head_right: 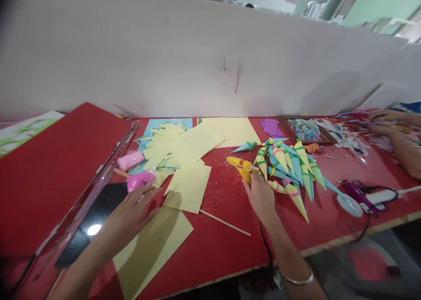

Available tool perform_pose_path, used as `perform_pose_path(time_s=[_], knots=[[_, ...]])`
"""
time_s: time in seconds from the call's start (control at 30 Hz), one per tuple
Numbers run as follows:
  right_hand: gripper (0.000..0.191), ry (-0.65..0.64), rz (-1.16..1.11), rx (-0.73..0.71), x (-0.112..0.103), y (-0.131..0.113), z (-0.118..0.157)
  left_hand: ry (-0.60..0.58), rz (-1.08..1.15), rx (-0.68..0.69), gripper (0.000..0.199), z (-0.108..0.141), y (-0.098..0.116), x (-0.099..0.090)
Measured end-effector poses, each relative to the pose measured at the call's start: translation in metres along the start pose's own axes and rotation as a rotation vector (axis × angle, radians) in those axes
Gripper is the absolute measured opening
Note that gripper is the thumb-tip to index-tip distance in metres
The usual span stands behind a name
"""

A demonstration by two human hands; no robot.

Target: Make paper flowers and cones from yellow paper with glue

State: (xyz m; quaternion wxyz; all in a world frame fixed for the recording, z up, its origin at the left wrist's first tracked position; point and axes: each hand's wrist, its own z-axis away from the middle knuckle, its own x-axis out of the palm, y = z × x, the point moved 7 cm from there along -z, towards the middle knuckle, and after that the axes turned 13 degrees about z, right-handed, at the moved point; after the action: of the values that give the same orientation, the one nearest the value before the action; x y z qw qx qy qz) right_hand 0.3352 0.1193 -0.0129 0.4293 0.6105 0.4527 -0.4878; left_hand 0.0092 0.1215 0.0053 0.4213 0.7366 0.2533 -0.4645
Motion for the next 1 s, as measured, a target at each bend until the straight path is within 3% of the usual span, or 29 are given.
perform_pose_path(time_s=[0.13,0.23,0.37,0.5,0.57,0.67,0.7,0.8,0.9,1.0], knots=[[0.023,-0.026,0.014,-0.008,0.002,0.001,-0.002,-0.055,0.006,-0.039,0.043,0.016,0.008,0.004],[0.027,0.011,-0.023,-0.018,-0.002,0.002,0.003,-0.059,-0.075,-0.091,0.060,0.032,0.011,0.013],[0.033,0.095,-0.079,0.041,-0.020,0.011,0.017,-0.028,-0.146,-0.161,0.071,0.048,0.013,0.023],[0.030,0.043,-0.104,0.074,-0.039,0.007,0.036,-0.044,-0.114,-0.177,0.076,0.049,0.013,0.027],[0.034,0.046,-0.230,0.052,-0.046,-0.011,0.046,-0.065,-0.069,-0.190,0.074,0.047,0.012,0.028],[0.022,-0.045,-0.507,-0.290,-0.043,-0.073,0.059,-0.126,0.047,-0.222,0.059,0.044,0.014,0.029],[0.014,-0.023,-0.503,-0.372,-0.043,-0.091,0.061,-0.153,0.086,-0.235,0.055,0.042,0.017,0.030],[0.029,-0.009,-0.342,-0.497,-0.030,-0.132,0.061,-0.241,0.126,-0.243,0.044,0.038,0.024,0.032],[0.028,-0.025,-0.186,-0.516,-0.018,-0.147,0.056,-0.269,0.095,-0.205,0.038,0.036,0.026,0.032],[0.019,-0.019,-0.117,-0.523,-0.016,-0.148,0.052,-0.232,0.128,-0.153,0.035,0.035,0.019,0.025]])
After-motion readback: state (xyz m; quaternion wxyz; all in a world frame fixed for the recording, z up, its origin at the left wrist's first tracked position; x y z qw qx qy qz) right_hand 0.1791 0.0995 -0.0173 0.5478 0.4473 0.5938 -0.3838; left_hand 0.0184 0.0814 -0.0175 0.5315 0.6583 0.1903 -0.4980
